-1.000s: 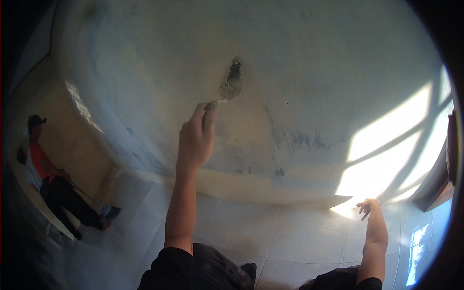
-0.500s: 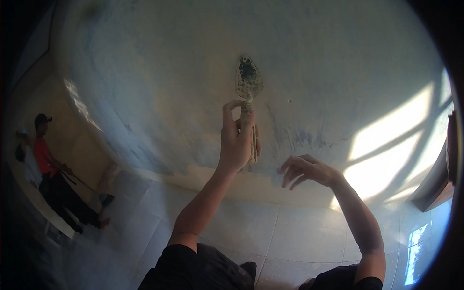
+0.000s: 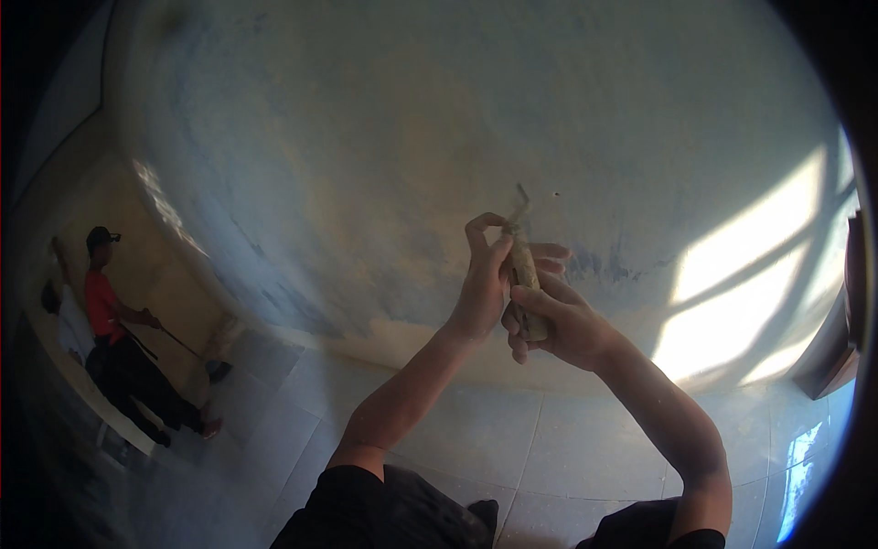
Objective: Applying plaster or putty to a wall using a trowel.
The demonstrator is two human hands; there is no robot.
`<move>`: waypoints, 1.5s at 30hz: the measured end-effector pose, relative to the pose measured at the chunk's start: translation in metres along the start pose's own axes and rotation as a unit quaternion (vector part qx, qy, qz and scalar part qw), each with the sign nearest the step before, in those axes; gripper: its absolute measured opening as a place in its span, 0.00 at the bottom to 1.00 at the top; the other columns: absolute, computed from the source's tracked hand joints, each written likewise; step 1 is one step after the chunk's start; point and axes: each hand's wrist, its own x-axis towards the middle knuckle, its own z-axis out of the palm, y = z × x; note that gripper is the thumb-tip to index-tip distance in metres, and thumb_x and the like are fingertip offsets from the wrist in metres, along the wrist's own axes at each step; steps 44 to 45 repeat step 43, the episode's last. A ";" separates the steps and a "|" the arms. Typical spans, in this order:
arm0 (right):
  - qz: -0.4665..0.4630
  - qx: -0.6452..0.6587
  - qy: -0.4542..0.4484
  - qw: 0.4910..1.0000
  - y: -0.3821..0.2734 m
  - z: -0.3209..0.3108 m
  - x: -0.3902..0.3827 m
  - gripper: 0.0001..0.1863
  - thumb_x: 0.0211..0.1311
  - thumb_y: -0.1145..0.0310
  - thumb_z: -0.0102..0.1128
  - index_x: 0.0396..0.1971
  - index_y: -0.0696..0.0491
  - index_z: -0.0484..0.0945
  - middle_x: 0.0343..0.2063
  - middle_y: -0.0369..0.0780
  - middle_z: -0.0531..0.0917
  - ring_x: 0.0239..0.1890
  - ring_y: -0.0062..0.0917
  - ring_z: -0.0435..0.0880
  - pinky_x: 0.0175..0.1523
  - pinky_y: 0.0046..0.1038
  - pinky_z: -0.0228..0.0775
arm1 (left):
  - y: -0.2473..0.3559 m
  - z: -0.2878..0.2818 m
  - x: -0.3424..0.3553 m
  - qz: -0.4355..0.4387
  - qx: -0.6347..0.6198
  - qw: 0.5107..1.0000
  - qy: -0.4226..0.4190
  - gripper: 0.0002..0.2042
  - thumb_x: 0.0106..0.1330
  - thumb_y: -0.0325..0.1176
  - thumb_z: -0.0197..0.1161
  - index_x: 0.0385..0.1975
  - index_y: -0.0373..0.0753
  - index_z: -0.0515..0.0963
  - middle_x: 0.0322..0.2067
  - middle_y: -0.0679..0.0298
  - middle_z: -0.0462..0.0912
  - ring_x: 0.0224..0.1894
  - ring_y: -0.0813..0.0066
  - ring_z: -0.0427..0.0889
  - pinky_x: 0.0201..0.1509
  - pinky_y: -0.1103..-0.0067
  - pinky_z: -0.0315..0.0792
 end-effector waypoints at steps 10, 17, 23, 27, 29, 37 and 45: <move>-0.054 -0.308 0.173 0.934 0.017 -0.003 0.008 0.32 0.64 0.68 0.52 0.63 0.58 0.49 0.28 0.40 0.76 0.23 0.20 0.78 0.26 0.25 0.72 | -0.016 -0.020 0.000 -0.120 0.096 0.986 0.066 0.15 0.73 0.45 0.50 0.45 0.38 0.70 0.36 0.62 0.79 0.37 0.79 0.80 0.39 0.79 0.76; -0.098 -0.259 0.072 0.958 0.014 -0.002 0.010 0.37 0.61 0.71 0.57 0.65 0.55 0.46 0.36 0.48 0.80 0.33 0.31 0.85 0.36 0.28 0.78 | -0.027 -0.018 -0.002 -0.031 0.074 0.982 0.171 0.19 0.75 0.50 0.38 0.45 0.39 0.68 0.42 0.59 0.77 0.39 0.71 0.81 0.41 0.74 0.77; -0.100 -0.475 0.120 0.866 0.011 -0.007 0.005 0.44 0.56 0.70 0.64 0.68 0.48 0.47 0.36 0.48 0.82 0.32 0.34 0.86 0.39 0.32 0.78 | -0.023 -0.021 0.004 -0.012 0.144 0.969 0.200 0.20 0.76 0.48 0.32 0.42 0.39 0.65 0.29 0.61 0.76 0.27 0.72 0.78 0.39 0.75 0.76; -0.133 -0.531 0.144 0.824 0.012 -0.001 0.003 0.51 0.50 0.66 0.71 0.70 0.46 0.46 0.33 0.44 0.83 0.31 0.34 0.85 0.40 0.35 0.77 | -0.031 -0.029 0.003 -0.006 0.148 0.976 0.161 0.20 0.76 0.50 0.30 0.37 0.40 0.64 0.20 0.65 0.71 0.21 0.76 0.75 0.28 0.79 0.74; -0.109 -0.570 0.149 0.800 0.011 0.003 0.004 0.52 0.48 0.64 0.73 0.70 0.46 0.48 0.33 0.43 0.83 0.31 0.34 0.84 0.40 0.36 0.77 | -0.030 -0.032 0.007 -0.035 0.122 0.983 0.129 0.20 0.76 0.52 0.32 0.31 0.44 0.65 0.16 0.70 0.65 0.16 0.79 0.70 0.20 0.79 0.71; -0.278 -0.720 0.172 0.612 0.014 -0.001 0.006 0.47 0.44 0.55 0.73 0.67 0.44 0.60 0.62 0.43 0.64 0.62 0.32 0.68 0.56 0.34 0.74 | -0.015 -0.024 0.008 -0.086 0.070 0.986 0.121 0.24 0.74 0.56 0.32 0.27 0.43 0.66 0.14 0.70 0.66 0.10 0.83 0.66 0.10 0.84 0.62; -0.329 -0.742 0.106 0.574 0.020 -0.014 0.021 0.46 0.46 0.54 0.72 0.67 0.41 0.60 0.71 0.41 0.46 0.70 0.39 0.54 0.60 0.34 0.72 | -0.001 -0.017 0.010 -0.095 0.121 0.978 0.139 0.25 0.73 0.58 0.34 0.26 0.43 0.67 0.13 0.70 0.68 0.10 0.83 0.67 0.09 0.84 0.63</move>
